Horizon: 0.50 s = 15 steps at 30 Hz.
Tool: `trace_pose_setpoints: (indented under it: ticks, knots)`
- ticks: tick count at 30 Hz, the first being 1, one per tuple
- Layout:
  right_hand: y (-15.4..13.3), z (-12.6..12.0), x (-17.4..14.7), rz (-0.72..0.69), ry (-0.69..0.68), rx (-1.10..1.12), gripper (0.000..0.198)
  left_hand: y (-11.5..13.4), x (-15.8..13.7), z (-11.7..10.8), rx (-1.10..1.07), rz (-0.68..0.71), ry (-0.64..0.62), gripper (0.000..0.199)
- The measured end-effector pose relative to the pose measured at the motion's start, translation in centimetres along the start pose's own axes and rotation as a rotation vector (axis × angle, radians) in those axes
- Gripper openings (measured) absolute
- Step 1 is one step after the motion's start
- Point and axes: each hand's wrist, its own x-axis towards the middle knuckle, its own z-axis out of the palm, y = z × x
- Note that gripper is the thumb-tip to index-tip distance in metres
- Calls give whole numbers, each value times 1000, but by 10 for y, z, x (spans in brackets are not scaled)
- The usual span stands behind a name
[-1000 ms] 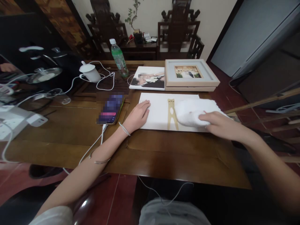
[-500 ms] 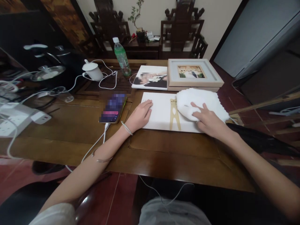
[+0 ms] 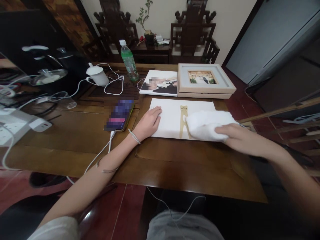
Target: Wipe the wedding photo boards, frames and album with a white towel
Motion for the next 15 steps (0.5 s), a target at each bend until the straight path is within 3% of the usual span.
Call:
trace_pose_setpoints:
  ticks: [4,8,11,15]
  knots:
    - [19,8,57,43,125,13,9,0,0,1,-7,-26,-23,45]
    - [10,26,96,108,259,7,21,2,-1,3,-3,-52,-55,48]
    - [-13,41,100,61,229,-31,36,4,0,2,12,-75,-89,52]
    - [-50,58,71,-85,114,-90,48,6,0,0,29,-93,-117,54]
